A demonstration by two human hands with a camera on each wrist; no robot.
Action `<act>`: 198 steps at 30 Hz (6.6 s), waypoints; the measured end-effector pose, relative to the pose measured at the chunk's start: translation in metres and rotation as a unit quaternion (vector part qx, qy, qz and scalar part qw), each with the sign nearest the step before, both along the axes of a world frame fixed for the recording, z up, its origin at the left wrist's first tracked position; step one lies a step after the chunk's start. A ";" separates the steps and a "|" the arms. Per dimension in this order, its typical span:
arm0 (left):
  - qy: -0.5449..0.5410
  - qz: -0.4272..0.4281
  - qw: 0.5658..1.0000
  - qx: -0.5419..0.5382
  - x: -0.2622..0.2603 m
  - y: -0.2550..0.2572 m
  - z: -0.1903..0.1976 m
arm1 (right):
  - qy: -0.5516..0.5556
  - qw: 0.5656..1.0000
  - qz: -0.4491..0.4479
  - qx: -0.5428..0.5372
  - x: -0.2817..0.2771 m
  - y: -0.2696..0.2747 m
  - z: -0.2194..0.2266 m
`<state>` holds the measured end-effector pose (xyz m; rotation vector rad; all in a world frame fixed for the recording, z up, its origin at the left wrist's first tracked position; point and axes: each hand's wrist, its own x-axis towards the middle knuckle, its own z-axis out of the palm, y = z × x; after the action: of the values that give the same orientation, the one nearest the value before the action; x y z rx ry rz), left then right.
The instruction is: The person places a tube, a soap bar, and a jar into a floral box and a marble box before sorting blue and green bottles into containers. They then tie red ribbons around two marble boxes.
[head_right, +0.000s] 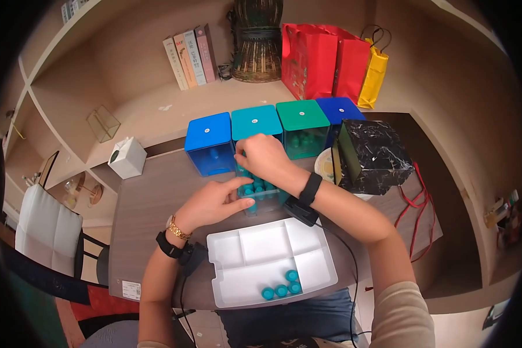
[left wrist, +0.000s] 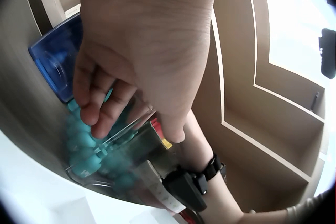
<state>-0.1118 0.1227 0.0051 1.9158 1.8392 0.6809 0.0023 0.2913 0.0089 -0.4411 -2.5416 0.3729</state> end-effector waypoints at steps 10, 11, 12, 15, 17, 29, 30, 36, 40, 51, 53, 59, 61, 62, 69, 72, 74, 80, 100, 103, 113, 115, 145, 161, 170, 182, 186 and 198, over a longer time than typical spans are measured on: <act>0.052 0.008 0.998 0.031 0.000 0.003 -0.012 | -0.023 0.997 0.064 -0.045 0.009 0.009 0.007; 0.057 0.005 0.998 0.032 0.000 0.003 -0.013 | -0.029 0.997 0.065 -0.042 0.010 0.009 0.007; 0.055 -0.001 0.998 0.029 0.001 0.003 -0.012 | -0.036 0.996 0.065 -0.039 0.010 0.008 0.007; 0.039 -0.019 0.999 0.007 0.003 -0.001 -0.007 | -0.056 0.996 0.068 -0.032 0.008 0.008 0.004; 0.013 -0.031 0.999 -0.024 0.008 -0.008 0.003 | -0.050 0.996 0.073 -0.017 0.007 0.008 0.003; -0.002 0.026 0.999 0.038 0.001 -0.027 0.041 | -0.017 0.995 0.079 -0.061 0.003 0.012 0.005; -0.003 0.042 0.998 0.047 -0.001 -0.026 0.041 | -0.022 0.993 0.081 -0.079 0.005 0.010 0.010; -0.003 0.089 0.992 0.085 -0.008 -0.019 0.032 | 0.001 0.995 0.079 -0.056 0.009 0.014 0.014; 0.008 0.088 0.991 0.098 -0.007 -0.019 0.031 | -0.001 0.997 0.070 -0.024 0.011 0.012 0.017; -0.014 0.125 0.978 0.167 -0.004 -0.012 0.024 | 0.021 0.980 0.093 -0.177 0.019 0.004 0.032; -0.025 0.127 0.972 0.199 -0.002 -0.010 0.022 | 0.017 0.965 0.115 -0.236 0.022 -0.004 0.040; -0.081 0.113 0.968 0.209 -0.001 -0.007 0.020 | 0.006 0.952 0.160 -0.259 0.033 -0.021 0.060; -0.089 0.111 0.965 0.219 -0.001 -0.007 0.018 | 0.014 0.963 0.170 -0.208 0.036 -0.019 0.062; -0.092 0.110 0.964 0.224 -0.001 -0.006 0.018 | 0.016 0.969 0.176 -0.175 0.037 -0.019 0.063; -0.025 0.156 0.972 0.174 0.004 -0.004 0.009 | 0.001 0.994 0.103 0.038 0.034 -0.007 0.053; 0.045 0.140 0.983 0.111 0.006 -0.010 0.017 | -0.033 0.993 0.092 0.068 0.026 0.002 0.037; 0.059 0.123 0.988 0.073 0.011 -0.013 0.021 | -0.053 0.991 0.093 0.078 0.020 0.006 0.027; 0.055 0.084 0.991 0.088 0.009 -0.010 0.007 | -0.089 0.985 0.089 0.114 0.006 0.009 0.009; 0.039 0.049 0.993 0.101 0.012 -0.010 0.006 | -0.038 0.980 0.057 0.189 0.027 0.005 0.019; 0.038 0.040 0.994 0.097 0.013 -0.010 0.006 | -0.070 0.977 0.064 0.192 0.030 0.009 0.014; 0.042 0.039 0.994 0.093 0.012 -0.009 0.007 | -0.080 0.969 0.078 0.221 0.019 0.017 -0.003; 0.041 0.037 0.994 0.092 0.012 -0.009 0.006 | -0.069 0.968 0.085 0.225 0.019 0.016 -0.002; 0.055 0.003 0.995 0.080 0.011 -0.008 0.005 | -0.075 0.972 0.022 0.221 0.036 0.027 -0.003; 0.056 0.002 0.996 0.062 0.010 -0.009 0.009 | -0.088 0.955 -0.005 0.282 0.040 0.030 -0.004; 0.021 -0.004 0.996 0.084 0.010 -0.008 0.006 | -0.067 0.963 0.000 0.261 0.051 0.020 0.007; 0.008 -0.020 0.996 0.092 0.006 -0.005 0.002 | -0.269 0.909 0.317 0.027 0.156 -0.102 0.025; 0.010 -0.019 0.997 0.080 0.005 -0.005 0.005 | -0.271 0.910 0.311 0.036 0.165 -0.106 0.010; 0.016 -0.021 0.997 0.070 0.004 -0.007 0.010 | -0.194 0.953 0.214 -0.097 0.157 -0.088 0.034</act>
<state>-0.1074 0.1158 0.0148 2.0582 1.8080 0.7888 0.1589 0.2035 0.0430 -0.0211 -2.9961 0.7673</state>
